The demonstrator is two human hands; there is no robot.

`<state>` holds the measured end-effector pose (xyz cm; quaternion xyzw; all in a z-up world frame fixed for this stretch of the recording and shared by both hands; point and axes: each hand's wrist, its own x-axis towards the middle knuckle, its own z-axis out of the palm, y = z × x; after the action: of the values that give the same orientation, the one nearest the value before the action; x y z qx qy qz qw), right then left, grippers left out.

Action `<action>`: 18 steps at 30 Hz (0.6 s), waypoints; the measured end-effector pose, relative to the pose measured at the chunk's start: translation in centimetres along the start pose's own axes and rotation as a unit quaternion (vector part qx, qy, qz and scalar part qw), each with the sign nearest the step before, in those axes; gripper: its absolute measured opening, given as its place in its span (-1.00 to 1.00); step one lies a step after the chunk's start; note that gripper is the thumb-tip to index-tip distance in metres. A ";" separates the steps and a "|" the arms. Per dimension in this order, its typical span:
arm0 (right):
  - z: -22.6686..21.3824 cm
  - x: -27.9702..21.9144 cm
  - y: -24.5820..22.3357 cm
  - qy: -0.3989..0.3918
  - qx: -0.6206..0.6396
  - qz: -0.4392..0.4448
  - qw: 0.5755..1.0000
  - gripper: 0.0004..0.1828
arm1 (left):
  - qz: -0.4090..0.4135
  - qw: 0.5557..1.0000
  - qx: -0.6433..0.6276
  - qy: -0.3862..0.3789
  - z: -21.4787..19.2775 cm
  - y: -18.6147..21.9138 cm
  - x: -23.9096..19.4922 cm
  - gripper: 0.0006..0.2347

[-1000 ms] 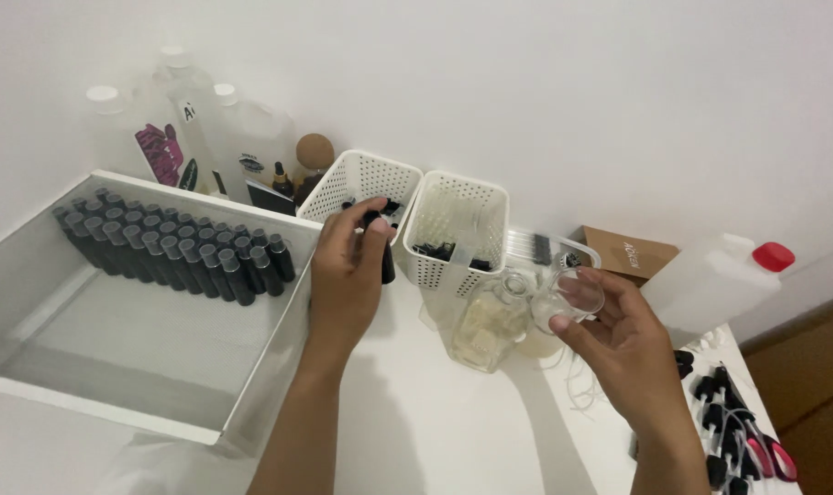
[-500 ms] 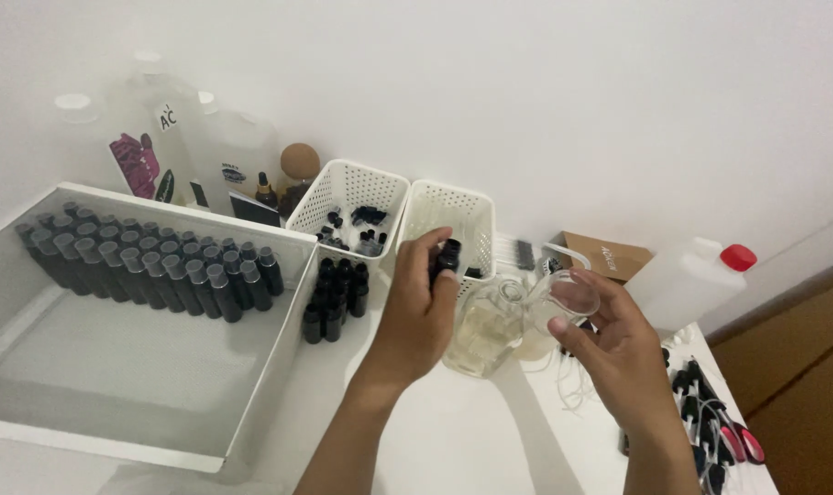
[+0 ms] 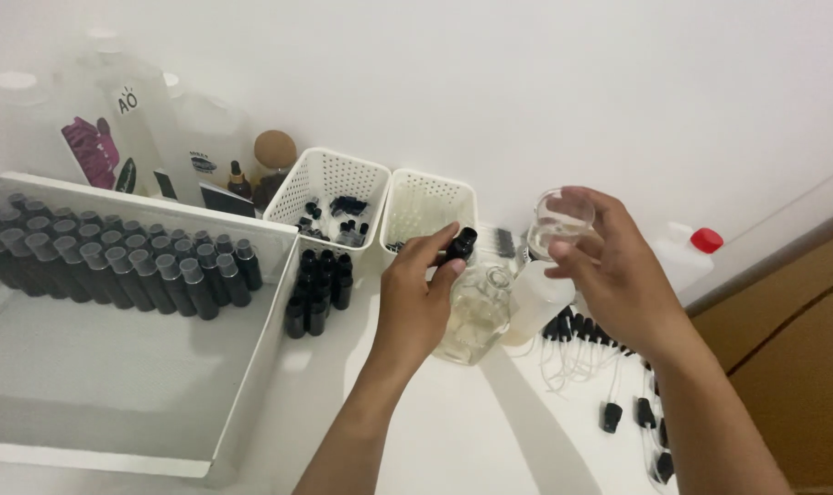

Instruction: Assembling small perfume spray bottles and transferring liquids between containers

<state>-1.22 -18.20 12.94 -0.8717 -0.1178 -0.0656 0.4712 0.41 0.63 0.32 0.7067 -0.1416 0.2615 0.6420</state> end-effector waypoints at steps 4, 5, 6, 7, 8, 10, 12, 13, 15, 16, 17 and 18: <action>1.2 1.8 0.1 -0.022 -0.048 -0.053 0.997 -0.46 | -0.074 0.997 -0.002 0.034 0.3 -0.1 0.1 -0.67; 1.6 2.1 -0.1 -0.018 -0.072 -0.051 0.996 -0.46 | -0.041 0.998 0.006 0.040 0.5 -0.6 0.1 -0.65; 1.9 2.2 0.0 -0.020 -0.071 -0.052 0.996 -0.46 | -0.041 0.998 0.007 0.041 0.5 -0.5 0.1 -0.65; 2.3 2.2 0.0 -0.012 -0.107 -0.092 0.990 -0.43 | -0.033 0.998 -0.016 0.046 0.5 -0.3 0.0 -0.64; 2.5 2.3 0.1 -0.003 -0.143 -0.131 0.981 -0.40 | -0.025 0.998 -0.040 0.050 0.6 -0.2 0.0 -0.64; 3.0 1.6 -1.1 0.003 -0.165 -0.152 0.975 -0.39 | -0.021 0.998 -0.034 0.049 0.4 0.1 0.0 -0.64; 3.2 1.7 -1.3 0.008 -0.187 -0.173 0.967 -0.39 | -0.018 0.998 -0.027 0.049 0.3 0.3 -0.1 -0.63; 3.2 2.0 -0.9 0.008 -0.197 -0.165 0.966 -0.40 | -0.015 0.999 -0.018 0.047 0.2 0.4 0.0 -0.62; 3.2 2.4 -0.5 0.010 -0.207 -0.160 0.965 -0.41 | -0.010 0.999 -0.010 0.046 0.1 0.3 0.1 -0.62; 3.2 2.4 -0.5 0.011 -0.213 -0.166 0.963 -0.41 | -0.010 0.999 -0.013 0.046 0.1 0.2 0.1 -0.62; 3.2 2.5 -0.6 0.011 -0.219 -0.171 0.961 -0.41 | -0.011 0.999 -0.015 0.045 0.1 0.2 0.2 -0.62; 3.2 2.6 -0.5 0.012 -0.219 -0.170 0.961 -0.41 | -0.011 0.999 -0.016 0.044 0.0 0.3 0.1 -0.62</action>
<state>1.13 -14.83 12.17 -0.9198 -0.2418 -0.1794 0.2515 0.36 0.58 0.66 0.6854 -0.1095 0.2834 0.6618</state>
